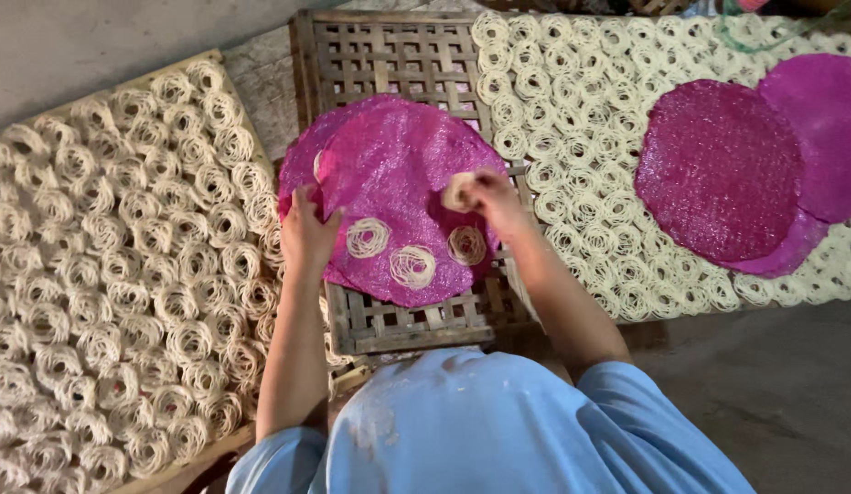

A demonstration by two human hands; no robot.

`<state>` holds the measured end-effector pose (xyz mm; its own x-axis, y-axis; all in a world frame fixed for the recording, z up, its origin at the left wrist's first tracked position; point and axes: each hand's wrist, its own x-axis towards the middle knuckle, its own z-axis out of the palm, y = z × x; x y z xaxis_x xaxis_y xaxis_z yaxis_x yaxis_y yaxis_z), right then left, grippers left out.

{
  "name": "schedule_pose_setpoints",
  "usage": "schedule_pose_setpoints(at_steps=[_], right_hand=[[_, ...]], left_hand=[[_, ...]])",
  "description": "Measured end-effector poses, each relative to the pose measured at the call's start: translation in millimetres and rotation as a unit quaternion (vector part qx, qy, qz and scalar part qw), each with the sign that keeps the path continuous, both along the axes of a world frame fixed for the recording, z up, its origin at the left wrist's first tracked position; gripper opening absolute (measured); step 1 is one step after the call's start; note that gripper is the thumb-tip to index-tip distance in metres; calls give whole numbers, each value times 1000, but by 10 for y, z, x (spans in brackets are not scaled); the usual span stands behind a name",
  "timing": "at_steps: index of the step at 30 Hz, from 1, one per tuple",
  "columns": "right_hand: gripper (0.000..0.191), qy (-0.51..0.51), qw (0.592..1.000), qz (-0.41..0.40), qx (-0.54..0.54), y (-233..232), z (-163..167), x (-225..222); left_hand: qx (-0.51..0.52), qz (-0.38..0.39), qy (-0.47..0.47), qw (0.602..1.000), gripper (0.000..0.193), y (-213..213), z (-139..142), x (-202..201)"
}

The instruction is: The person picks up coiled noodle nests one at a time and places them in a pattern onto a round pink tray resting on a woven bamboo rack. When a tray is filled, the person stacks it with other filled trays and continues filling another tray with more noodle nests.

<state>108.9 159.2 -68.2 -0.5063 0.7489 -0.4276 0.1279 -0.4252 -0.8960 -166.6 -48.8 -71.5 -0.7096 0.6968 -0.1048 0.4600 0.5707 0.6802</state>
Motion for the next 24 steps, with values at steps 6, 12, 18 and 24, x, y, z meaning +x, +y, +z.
schedule_pose_setpoints(at_steps=[6, 12, 18, 24], right_hand=[[15, 38, 984, -166, 57, 666, -32, 760], [26, 58, 988, -141, 16, 840, -162, 865], [28, -159, 923, 6, 349, 742, -230, 641], [28, -273, 808, 2, 522, 742, -193, 586]], left_hand=[[39, -46, -30, 998, 53, -26, -85, -86], [32, 16, 61, 998, 34, -85, -27, -7], [121, 69, 48, 989, 23, -136, -102, -16], [36, 127, -128, 983, 20, -112, -136, -150]])
